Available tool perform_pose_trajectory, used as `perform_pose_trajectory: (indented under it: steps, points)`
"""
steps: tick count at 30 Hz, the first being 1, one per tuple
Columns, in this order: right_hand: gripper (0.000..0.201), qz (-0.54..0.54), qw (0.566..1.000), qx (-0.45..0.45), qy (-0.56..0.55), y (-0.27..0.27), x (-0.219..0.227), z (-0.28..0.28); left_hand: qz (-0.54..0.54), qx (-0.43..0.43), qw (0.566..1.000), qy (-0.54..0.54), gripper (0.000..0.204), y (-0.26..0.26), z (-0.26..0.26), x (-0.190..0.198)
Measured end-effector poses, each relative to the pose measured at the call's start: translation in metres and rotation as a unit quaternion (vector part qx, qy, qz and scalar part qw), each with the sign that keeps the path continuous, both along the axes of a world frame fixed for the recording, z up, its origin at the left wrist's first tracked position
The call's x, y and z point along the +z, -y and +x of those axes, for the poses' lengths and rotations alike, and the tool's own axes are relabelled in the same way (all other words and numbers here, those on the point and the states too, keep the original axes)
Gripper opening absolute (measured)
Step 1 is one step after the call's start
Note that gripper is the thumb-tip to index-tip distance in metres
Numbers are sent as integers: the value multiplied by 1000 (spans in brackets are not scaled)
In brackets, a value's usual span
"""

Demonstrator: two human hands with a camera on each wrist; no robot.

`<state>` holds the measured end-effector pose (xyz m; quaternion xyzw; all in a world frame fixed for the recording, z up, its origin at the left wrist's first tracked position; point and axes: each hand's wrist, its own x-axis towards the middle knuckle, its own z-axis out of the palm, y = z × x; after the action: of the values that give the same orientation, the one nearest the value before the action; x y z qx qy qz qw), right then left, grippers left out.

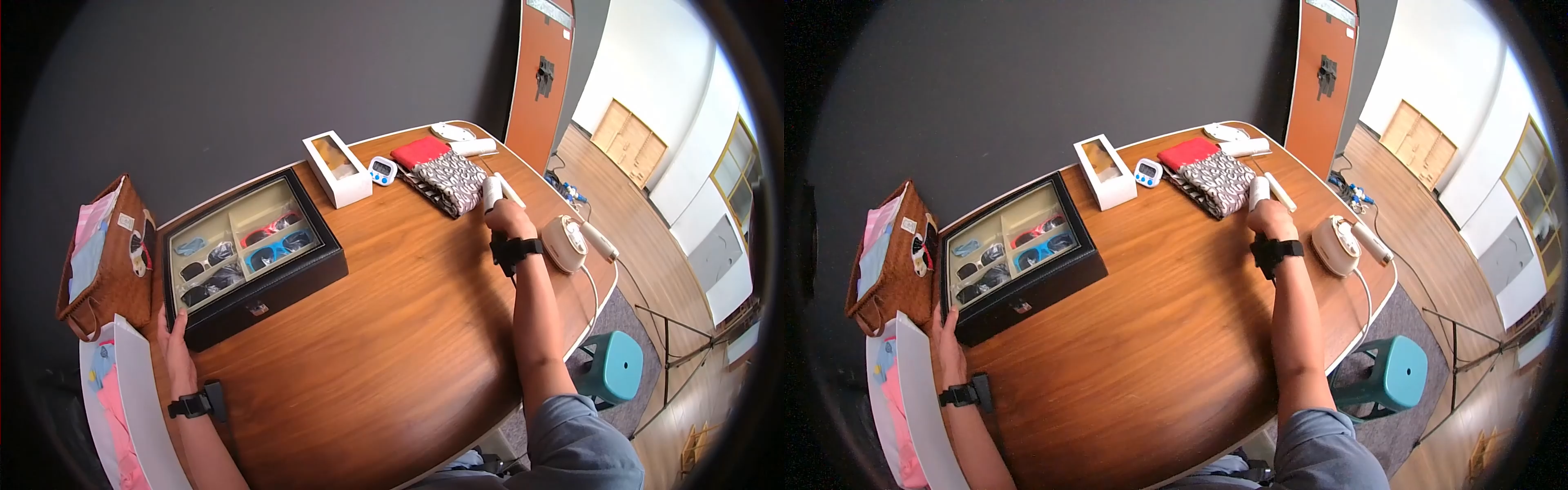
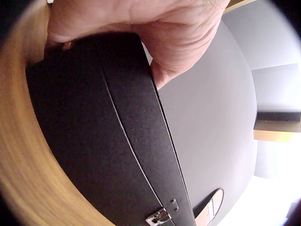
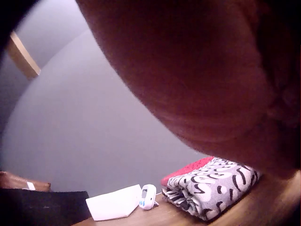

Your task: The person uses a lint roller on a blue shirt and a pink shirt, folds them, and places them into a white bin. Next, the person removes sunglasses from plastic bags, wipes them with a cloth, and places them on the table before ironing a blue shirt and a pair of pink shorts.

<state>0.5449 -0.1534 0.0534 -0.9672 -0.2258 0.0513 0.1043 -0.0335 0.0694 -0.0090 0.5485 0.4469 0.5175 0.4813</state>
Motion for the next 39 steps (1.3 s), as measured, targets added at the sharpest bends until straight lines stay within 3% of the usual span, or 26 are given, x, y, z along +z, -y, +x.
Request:
perform_pose_trajectory:
  steps: [2,5,9,14,16,20,22,23,24,26,27,28,30,31,35,38,39]
  points:
    - [40,21,997,-3,-75,-4,-2,6,-2,-5,1000,1,51,0,-1,0]
    - [40,76,993,22,-88,-2,1,-7,-3,-3,1000,-1,49,1,0,0]
    - [45,58,998,28,8,-13,-18,-24,3,4,1000,0,47,4,3,4]
    - [34,19,996,33,-80,-24,-16,-26,-4,14,1000,1,47,7,5,6]
    - [32,11,997,75,-5,-23,-18,-29,0,13,1000,5,48,5,4,3]
    - [31,22,996,79,-34,-23,-7,-36,-1,30,1000,-4,48,9,6,7]
    - [34,11,989,100,111,-26,-4,-49,-2,-3,1000,14,48,10,6,10]
    - [41,60,977,121,163,-28,-4,-59,-3,0,1000,13,48,7,5,7]
    - [41,60,977,126,161,-31,0,-70,-4,-9,999,33,48,2,3,-1]
    - [47,111,960,226,126,-44,4,-94,5,-27,997,65,47,0,2,-4]
    - [50,177,949,257,51,-52,-3,-105,9,-25,997,70,47,-1,2,-6]
    - [51,172,940,294,-14,-55,8,-130,14,-22,997,74,48,-2,1,-8]
    - [53,258,889,372,-69,-67,-2,-166,-1,-19,996,87,48,3,5,-3]
    - [57,227,869,425,-116,-76,-12,-170,-3,-18,996,91,49,6,8,1]
    - [62,240,860,399,-207,-88,-20,-203,-6,-12,997,73,52,8,9,7]
    - [61,215,833,455,-228,-83,-10,-214,-15,-22,997,77,51,19,10,12]
    - [60,250,829,471,-166,-83,-25,-210,-17,-23,997,74,51,23,9,14]
